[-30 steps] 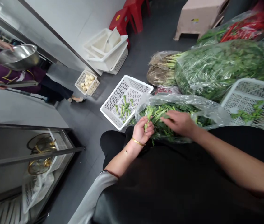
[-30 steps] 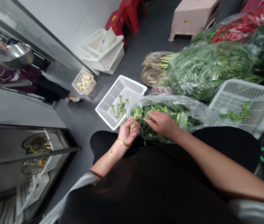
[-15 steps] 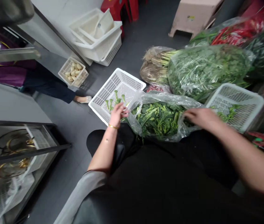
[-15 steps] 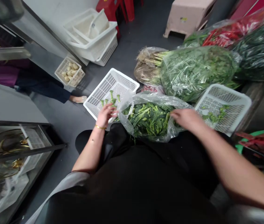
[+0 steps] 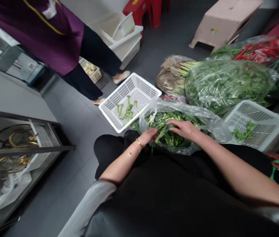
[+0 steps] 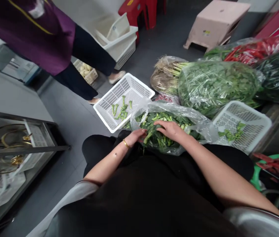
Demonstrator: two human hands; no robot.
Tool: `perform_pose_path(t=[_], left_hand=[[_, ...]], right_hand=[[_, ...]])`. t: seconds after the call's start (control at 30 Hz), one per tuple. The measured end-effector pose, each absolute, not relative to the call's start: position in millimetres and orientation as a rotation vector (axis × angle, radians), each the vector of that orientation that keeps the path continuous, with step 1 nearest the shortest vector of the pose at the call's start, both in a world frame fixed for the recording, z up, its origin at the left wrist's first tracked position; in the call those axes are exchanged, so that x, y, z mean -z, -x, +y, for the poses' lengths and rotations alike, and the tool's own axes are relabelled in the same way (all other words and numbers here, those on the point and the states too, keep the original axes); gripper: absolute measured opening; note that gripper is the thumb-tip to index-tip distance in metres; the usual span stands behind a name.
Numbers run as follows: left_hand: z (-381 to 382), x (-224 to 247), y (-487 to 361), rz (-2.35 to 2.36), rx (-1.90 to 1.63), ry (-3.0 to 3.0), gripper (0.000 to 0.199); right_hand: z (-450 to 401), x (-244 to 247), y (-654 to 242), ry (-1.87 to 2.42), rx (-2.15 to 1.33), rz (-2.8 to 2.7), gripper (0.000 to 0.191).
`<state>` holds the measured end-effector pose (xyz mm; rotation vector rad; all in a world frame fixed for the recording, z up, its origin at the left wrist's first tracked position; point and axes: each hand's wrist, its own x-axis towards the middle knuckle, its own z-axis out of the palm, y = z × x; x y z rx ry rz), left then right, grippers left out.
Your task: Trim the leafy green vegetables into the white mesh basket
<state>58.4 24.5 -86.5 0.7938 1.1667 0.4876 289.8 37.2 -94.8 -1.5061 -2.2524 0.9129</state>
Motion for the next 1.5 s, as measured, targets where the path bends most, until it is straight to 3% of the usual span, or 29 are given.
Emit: perform_pose_path(t=[0.07,0.17,0.27,0.37,0.43,0.53,0.67,0.8,0.93,1.07,1.17,1.27,1.4,1.5], left_hand=[[12.9,81.9,-62.2,1.018,-0.434,-0.707,0.036],[-0.9,70.9,-59.4,0.957,-0.663,-0.669,0.04],[-6.3,64.3,-50.4,1.0,-0.81,-0.778,0.043],[-4.6,62.2,-42.4,1.077,-0.887,-0.776,0.042],[-1.1,59.5,-38.3,1.15,-0.987,-0.644,0.042],[2.9,52.8,-33.6,1.157,-1.049,-0.468,0.044],[4.9,49.7,-31.0,1.047,-1.021,-0.451,0.043],[14.7,53.3,-23.5,1.148,-1.089,-0.385,0.04],[19.8,49.5,-11.2,1.132,-1.133,-0.396,0.036],[6.1,46.3,-16.1,1.151,-1.058,-0.543,0.042],[-2.9,51.5,-29.9,1.229,-1.005,-0.71,0.045],[0.8,60.2,-39.8,1.267,-1.023,-0.646,0.04],[18.7,62.7,-33.4,1.303,-1.062,-0.348,0.04],[23.6,51.0,-19.4,1.113,-0.962,-0.294,0.048]], right_hand=[[33.9,73.2,-270.8,1.394,-0.999,-2.022,0.038],[32.7,58.7,-238.8,1.369,-1.27,-1.597,0.045],[26.8,56.6,-207.9,1.503,-1.424,-1.572,0.042],[9.7,51.5,-184.3,1.566,-0.958,-1.979,0.038],[-3.7,45.0,-175.0,1.28,-0.612,-2.217,0.032],[-15.1,35.5,-170.8,0.941,-0.507,-2.268,0.025],[-19.5,27.3,-173.8,1.101,-0.744,-2.025,0.02],[-33.9,32.8,-171.5,0.928,-0.843,-2.146,0.014],[-22.4,56.5,-170.1,1.282,-1.241,-2.158,0.013],[20.2,64.1,-174.2,1.221,-1.511,-2.166,0.038],[39.2,50.4,-174.4,1.304,-1.663,-1.752,0.041],[24.1,36.9,-168.4,1.499,-1.411,-1.706,0.05],[-21.8,41.0,-161.0,1.225,-0.905,-2.201,0.04],[-24.6,52.9,-166.6,1.245,-0.956,-2.52,0.028]])
